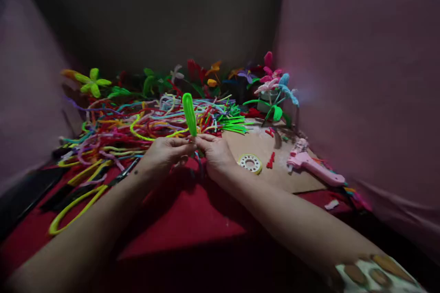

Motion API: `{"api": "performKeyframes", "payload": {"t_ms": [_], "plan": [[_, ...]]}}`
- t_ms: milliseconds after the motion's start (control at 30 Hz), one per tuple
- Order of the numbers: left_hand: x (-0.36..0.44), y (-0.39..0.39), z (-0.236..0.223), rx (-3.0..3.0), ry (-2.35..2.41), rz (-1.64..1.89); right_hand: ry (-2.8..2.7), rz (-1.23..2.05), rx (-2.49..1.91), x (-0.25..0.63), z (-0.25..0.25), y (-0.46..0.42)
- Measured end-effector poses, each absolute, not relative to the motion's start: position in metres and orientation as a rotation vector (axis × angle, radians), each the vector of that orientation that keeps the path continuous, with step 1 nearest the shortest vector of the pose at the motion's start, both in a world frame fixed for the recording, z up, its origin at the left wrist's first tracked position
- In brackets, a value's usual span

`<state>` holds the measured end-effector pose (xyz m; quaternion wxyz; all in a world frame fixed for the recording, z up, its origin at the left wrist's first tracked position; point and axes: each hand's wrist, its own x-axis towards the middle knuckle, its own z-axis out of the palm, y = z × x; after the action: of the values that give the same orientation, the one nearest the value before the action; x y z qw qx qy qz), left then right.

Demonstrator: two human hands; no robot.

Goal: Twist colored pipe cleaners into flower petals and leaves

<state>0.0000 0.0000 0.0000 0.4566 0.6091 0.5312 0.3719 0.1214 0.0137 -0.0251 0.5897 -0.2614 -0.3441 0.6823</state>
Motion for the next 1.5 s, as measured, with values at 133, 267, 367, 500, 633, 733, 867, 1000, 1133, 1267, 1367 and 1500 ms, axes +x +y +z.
{"api": "performKeyframes", "payload": {"t_ms": [133,267,367,500,633,733,867,1000,1133,1267,1367,1500], "plan": [[0.003,-0.002,0.003,1.554,1.28,0.992,-0.796,1.636,-0.614,0.123,-0.023,0.014],[0.004,-0.002,0.004,1.567,1.267,0.967,-0.909,1.533,-0.644,0.126,-0.025,0.014],[0.004,-0.003,0.005,1.59,1.284,0.938,-0.978,1.434,-0.711,0.128,-0.024,0.013],[0.003,0.0,0.002,1.707,1.344,1.009,-1.021,1.399,-0.732,0.129,-0.023,0.011],[-0.001,0.006,-0.005,1.874,1.354,0.984,-1.021,1.417,-0.752,0.13,-0.025,0.011],[-0.003,0.007,-0.009,1.979,1.321,0.982,-0.977,1.486,-0.754,0.13,-0.025,0.012],[-0.002,0.003,-0.01,2.074,1.317,1.034,-0.877,1.607,-0.733,0.13,-0.023,0.014],[0.001,0.003,-0.011,2.03,1.381,1.091,-0.798,1.696,-0.713,0.13,-0.024,0.018],[0.002,0.004,-0.008,1.751,1.372,0.979,-0.774,1.693,-0.706,0.13,-0.025,0.018],[0.003,0.003,-0.006,1.665,1.334,0.952,-0.777,1.674,-0.728,0.129,-0.024,0.017],[0.005,0.001,-0.008,1.792,1.367,1.044,-0.764,1.693,-0.746,0.128,-0.023,0.017],[0.001,0.001,-0.001,1.778,1.337,0.904,-0.812,1.678,-0.802,0.128,-0.021,0.015]]}}
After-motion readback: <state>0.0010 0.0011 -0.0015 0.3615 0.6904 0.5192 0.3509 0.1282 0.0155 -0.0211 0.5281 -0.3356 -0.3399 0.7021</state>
